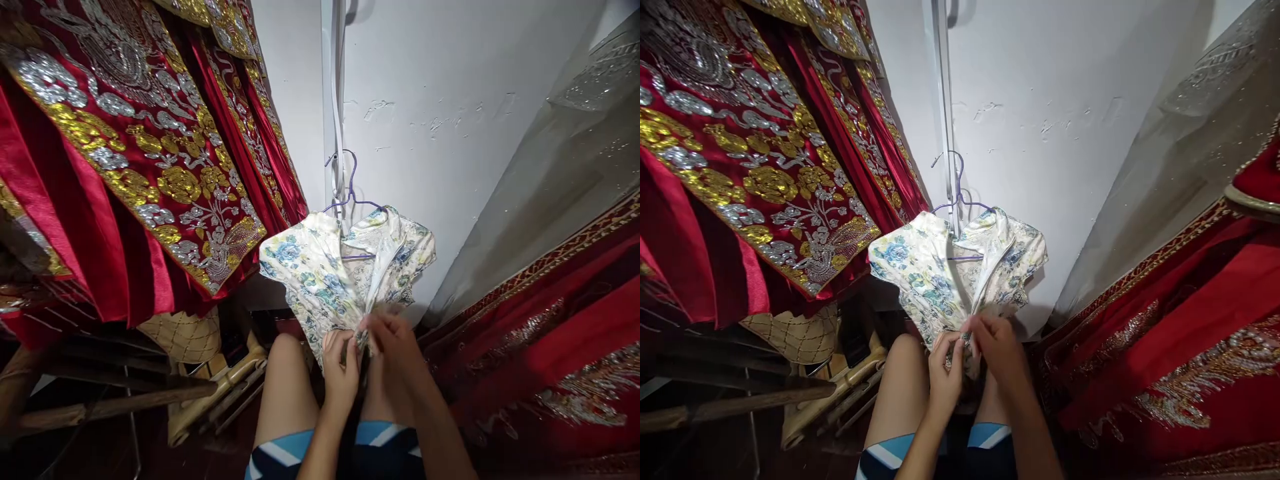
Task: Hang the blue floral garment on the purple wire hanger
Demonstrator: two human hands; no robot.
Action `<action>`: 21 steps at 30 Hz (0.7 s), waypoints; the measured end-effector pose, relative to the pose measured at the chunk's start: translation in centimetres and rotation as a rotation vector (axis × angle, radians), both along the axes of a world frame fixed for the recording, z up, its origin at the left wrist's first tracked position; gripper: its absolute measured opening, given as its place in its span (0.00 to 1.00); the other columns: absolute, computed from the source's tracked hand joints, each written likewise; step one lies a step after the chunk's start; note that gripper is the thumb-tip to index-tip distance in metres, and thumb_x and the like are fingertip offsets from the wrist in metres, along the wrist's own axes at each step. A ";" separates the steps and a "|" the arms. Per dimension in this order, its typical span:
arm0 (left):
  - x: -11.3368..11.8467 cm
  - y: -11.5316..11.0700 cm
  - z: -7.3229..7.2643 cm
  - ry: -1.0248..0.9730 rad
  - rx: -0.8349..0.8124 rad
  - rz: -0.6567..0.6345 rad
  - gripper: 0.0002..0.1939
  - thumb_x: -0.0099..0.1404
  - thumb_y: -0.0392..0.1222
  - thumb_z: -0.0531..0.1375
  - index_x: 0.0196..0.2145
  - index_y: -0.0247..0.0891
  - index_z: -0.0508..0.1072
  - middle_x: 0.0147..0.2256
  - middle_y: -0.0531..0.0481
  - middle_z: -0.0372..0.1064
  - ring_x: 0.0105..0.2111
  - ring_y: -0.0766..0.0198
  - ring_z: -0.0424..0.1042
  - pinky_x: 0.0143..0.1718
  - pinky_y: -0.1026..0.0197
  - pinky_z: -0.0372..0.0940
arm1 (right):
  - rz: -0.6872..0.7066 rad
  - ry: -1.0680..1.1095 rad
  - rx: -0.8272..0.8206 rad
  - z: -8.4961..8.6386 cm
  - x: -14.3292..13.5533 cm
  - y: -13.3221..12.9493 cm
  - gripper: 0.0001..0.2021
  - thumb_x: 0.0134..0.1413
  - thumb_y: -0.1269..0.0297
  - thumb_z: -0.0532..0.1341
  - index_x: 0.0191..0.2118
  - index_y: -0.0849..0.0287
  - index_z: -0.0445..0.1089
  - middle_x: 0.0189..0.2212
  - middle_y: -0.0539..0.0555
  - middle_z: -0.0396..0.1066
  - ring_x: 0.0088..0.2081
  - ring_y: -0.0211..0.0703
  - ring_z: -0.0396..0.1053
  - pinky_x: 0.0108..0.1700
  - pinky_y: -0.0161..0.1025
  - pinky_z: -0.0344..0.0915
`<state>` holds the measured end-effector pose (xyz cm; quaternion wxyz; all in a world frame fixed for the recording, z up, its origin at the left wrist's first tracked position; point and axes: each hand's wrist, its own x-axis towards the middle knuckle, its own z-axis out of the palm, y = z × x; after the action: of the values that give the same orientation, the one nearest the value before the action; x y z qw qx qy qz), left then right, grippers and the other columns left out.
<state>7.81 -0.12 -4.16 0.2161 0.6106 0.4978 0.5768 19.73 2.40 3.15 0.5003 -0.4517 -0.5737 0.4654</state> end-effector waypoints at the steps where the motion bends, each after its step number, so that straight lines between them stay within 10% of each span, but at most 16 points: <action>1: -0.3 0.0 -0.1 0.014 -0.011 0.011 0.13 0.73 0.44 0.52 0.35 0.39 0.74 0.33 0.45 0.72 0.37 0.55 0.69 0.41 0.55 0.62 | -0.021 0.071 -0.009 1.4 0.1 1.0 0.16 0.58 0.54 0.59 0.25 0.59 0.72 0.09 0.44 0.58 0.14 0.34 0.52 0.20 0.35 0.50; 9: -1.0 -1.5 -1.3 0.091 -0.020 0.058 0.12 0.72 0.43 0.52 0.33 0.40 0.72 0.32 0.46 0.70 0.37 0.55 0.69 0.43 0.54 0.61 | -0.035 0.451 0.078 13.4 -0.9 5.8 0.09 0.52 0.62 0.64 0.25 0.61 0.71 0.12 0.43 0.58 0.14 0.28 0.48 0.16 0.30 0.42; 15: -1.7 -2.5 -0.8 0.051 -0.048 0.032 0.13 0.72 0.45 0.54 0.33 0.39 0.72 0.33 0.46 0.71 0.38 0.55 0.70 0.42 0.55 0.62 | 0.022 0.312 0.140 12.7 -1.0 3.9 0.12 0.55 0.59 0.62 0.26 0.61 0.71 0.12 0.45 0.61 0.15 0.29 0.52 0.18 0.29 0.47; 21: -4.5 1.7 8.6 -0.018 0.238 0.068 0.12 0.73 0.44 0.55 0.46 0.39 0.75 0.43 0.43 0.73 0.45 0.57 0.71 0.49 0.56 0.64 | 0.008 0.225 0.171 12.3 -1.4 3.2 0.13 0.55 0.58 0.60 0.24 0.60 0.70 0.11 0.45 0.61 0.15 0.30 0.52 0.19 0.29 0.50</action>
<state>3.35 1.62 4.40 0.1268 0.6094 0.4441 0.6445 18.33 5.57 15.41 0.5962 -0.3501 -0.5535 0.4643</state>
